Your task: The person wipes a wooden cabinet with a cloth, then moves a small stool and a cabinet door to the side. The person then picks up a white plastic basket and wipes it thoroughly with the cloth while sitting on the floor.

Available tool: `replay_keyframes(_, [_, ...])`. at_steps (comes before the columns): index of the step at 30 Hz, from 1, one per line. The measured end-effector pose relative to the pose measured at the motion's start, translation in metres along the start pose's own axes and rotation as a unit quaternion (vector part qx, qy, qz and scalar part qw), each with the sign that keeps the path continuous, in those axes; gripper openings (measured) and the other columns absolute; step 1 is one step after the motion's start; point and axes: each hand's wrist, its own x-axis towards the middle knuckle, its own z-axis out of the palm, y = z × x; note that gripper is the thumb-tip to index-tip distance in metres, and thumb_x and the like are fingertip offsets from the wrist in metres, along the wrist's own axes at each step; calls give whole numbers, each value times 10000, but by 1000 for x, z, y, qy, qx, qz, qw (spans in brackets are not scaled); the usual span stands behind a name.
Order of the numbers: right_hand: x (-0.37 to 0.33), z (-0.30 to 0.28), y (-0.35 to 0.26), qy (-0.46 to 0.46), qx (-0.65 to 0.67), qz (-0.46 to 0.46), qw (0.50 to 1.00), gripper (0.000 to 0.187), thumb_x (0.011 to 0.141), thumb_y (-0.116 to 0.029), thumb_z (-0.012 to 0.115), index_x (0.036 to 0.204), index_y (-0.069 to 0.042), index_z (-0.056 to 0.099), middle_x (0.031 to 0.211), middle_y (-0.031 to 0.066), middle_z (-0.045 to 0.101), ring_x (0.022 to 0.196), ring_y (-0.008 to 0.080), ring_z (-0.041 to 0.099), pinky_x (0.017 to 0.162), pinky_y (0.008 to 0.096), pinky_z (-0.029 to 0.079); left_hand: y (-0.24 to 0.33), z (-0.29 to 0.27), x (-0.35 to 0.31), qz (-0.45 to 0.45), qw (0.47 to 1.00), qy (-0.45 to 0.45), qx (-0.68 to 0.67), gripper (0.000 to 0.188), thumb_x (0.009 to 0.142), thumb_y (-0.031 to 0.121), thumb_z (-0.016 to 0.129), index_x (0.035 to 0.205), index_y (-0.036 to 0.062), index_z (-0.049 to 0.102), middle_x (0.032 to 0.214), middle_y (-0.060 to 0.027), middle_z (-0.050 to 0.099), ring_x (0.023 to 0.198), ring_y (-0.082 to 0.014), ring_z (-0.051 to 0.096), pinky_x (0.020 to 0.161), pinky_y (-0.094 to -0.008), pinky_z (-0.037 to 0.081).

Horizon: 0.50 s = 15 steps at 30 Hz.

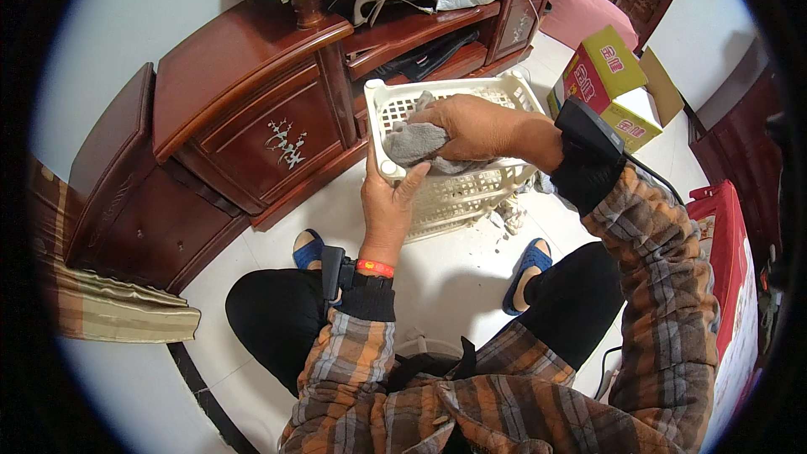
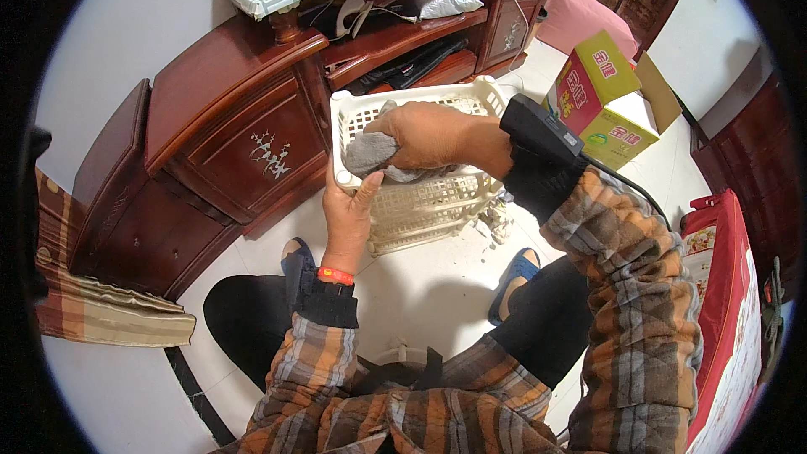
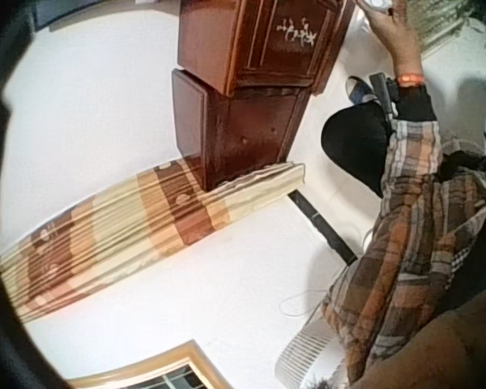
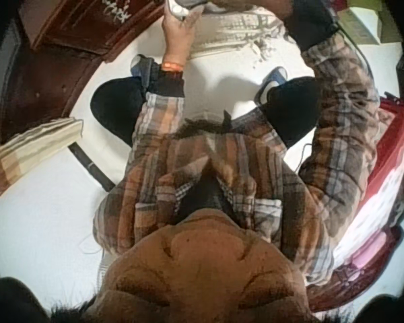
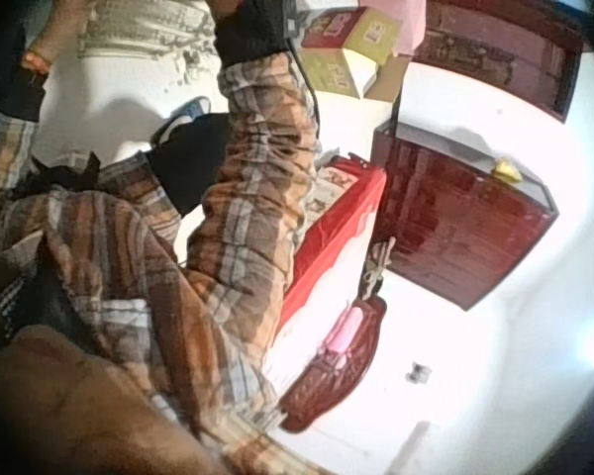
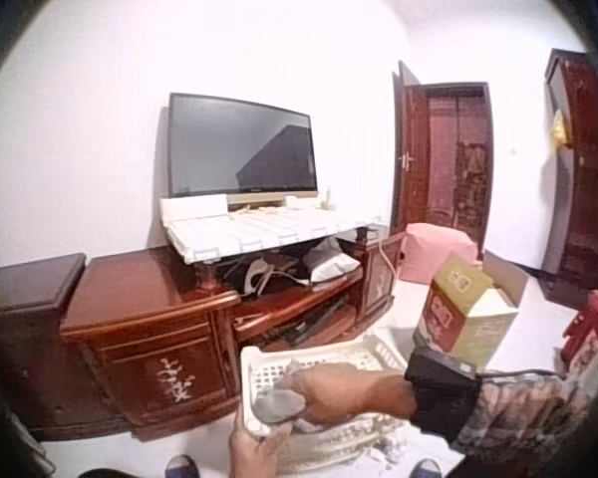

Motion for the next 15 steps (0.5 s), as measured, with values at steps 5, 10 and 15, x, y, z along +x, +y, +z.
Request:
replay_keyframes(5, [-23,-23,22,-21,-153,73,985,525,762,-185,771,1277,-139,686,1170,165,711,1083,339,676,954,409,526,7,-4,2,-9,1000,26,5,628,954,217,697,1467,-18,419,1203,-139,688,1078,-188,656,918,-326,519])
replay_keyframes(10, [-38,-45,55,26,-306,131,943,411,797,-112,694,1208,-122,693,1070,173,703,975,360,696,861,449,557,8,6,-1,1,998,31,56,588,972,177,644,1467,-26,401,1179,-128,688,1045,-169,658,911,-316,519])
replay_keyframes(15, [-39,-86,68,283,-356,203,867,282,859,-103,637,1137,-112,685,1006,186,685,938,385,701,787,482,572,8,0,-3,5,997,43,58,573,975,170,622,1463,-32,399,1194,-136,676,1052,-176,651,926,-317,514])
